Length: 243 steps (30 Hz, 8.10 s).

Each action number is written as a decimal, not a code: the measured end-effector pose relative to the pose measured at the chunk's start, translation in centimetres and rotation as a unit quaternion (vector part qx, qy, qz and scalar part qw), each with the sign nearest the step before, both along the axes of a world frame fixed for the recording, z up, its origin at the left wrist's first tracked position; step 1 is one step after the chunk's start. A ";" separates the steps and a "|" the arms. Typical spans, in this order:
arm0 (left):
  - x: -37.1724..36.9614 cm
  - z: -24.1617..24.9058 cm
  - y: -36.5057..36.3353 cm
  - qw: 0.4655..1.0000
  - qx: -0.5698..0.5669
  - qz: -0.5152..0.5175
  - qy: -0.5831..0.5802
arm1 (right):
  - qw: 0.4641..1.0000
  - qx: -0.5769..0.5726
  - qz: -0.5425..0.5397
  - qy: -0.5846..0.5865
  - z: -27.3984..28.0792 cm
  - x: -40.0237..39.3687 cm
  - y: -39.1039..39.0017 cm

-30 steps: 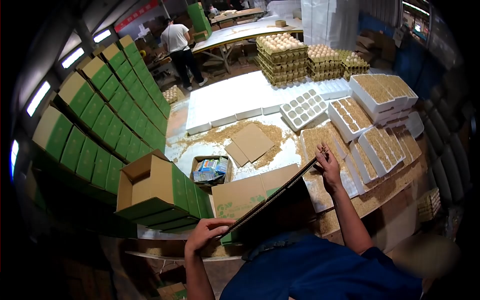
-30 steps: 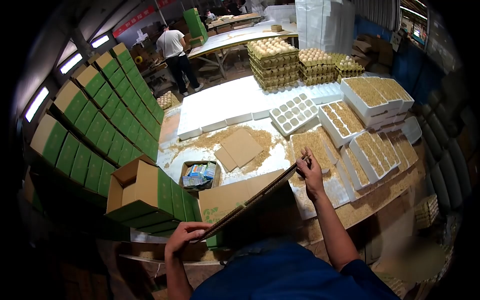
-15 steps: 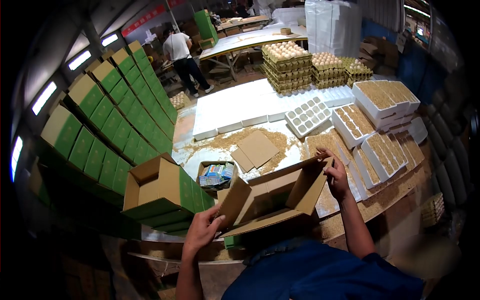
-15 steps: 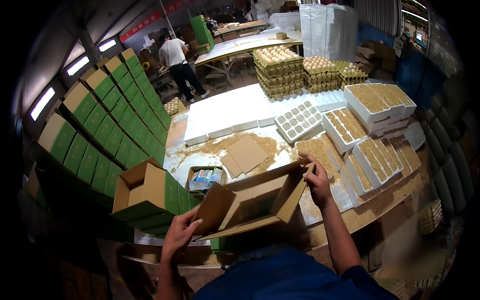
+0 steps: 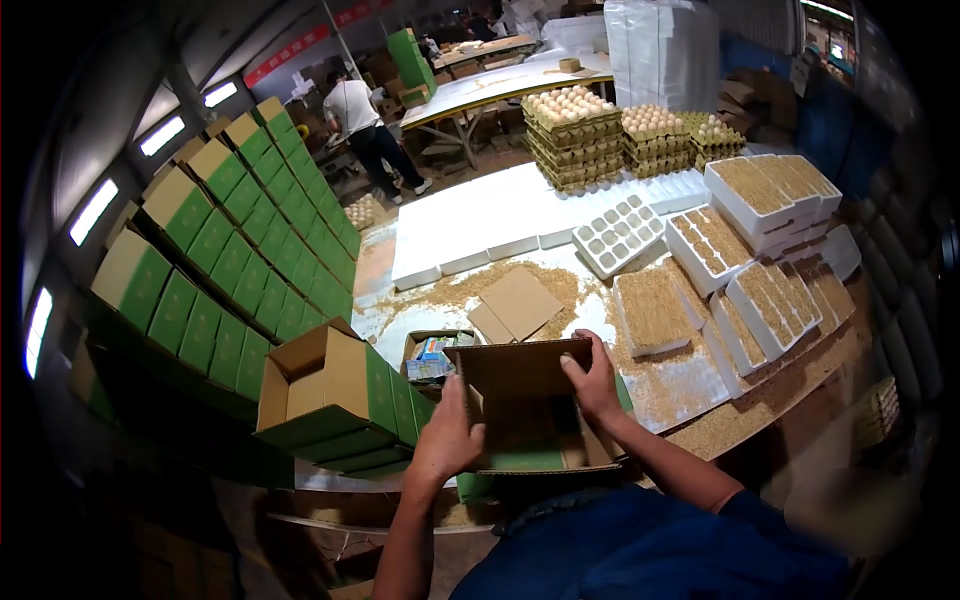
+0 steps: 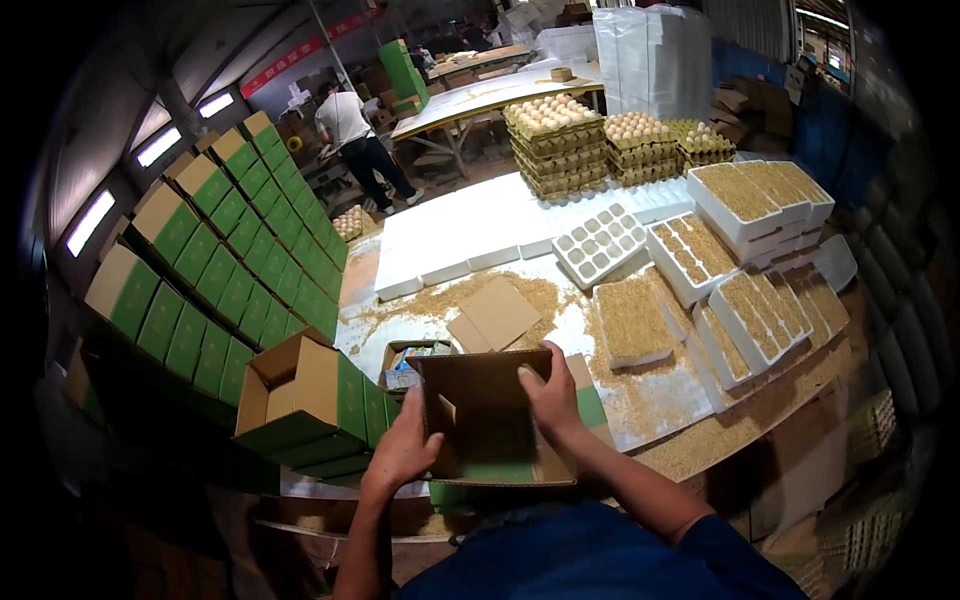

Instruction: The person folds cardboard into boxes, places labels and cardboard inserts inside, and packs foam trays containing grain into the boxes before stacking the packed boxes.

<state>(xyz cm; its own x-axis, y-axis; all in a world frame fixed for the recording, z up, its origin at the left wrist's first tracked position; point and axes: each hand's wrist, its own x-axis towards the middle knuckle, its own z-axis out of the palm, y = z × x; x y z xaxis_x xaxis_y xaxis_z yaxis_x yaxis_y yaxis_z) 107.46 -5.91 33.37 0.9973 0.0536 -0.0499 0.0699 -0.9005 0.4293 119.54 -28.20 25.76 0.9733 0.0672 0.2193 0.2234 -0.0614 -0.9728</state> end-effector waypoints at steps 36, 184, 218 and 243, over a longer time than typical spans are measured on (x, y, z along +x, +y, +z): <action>-2.4 -7.8 -3.4 0.924 -0.276 0.185 -0.187 | 0.978 -0.080 0.163 -0.098 5.1 2.9 -2.9; 5.0 -24.6 -1.1 0.869 -0.481 0.062 -0.103 | 0.828 -0.173 0.406 0.347 5.9 20.5 -6.9; 2.1 -6.4 -8.1 0.977 0.045 -0.076 -0.194 | 0.681 -0.619 0.360 -0.156 -0.9 15.3 -3.1; 5.3 -10.0 -10.8 0.976 0.150 -0.114 0.107 | 0.900 -0.410 0.136 -0.050 -6.1 24.3 -8.3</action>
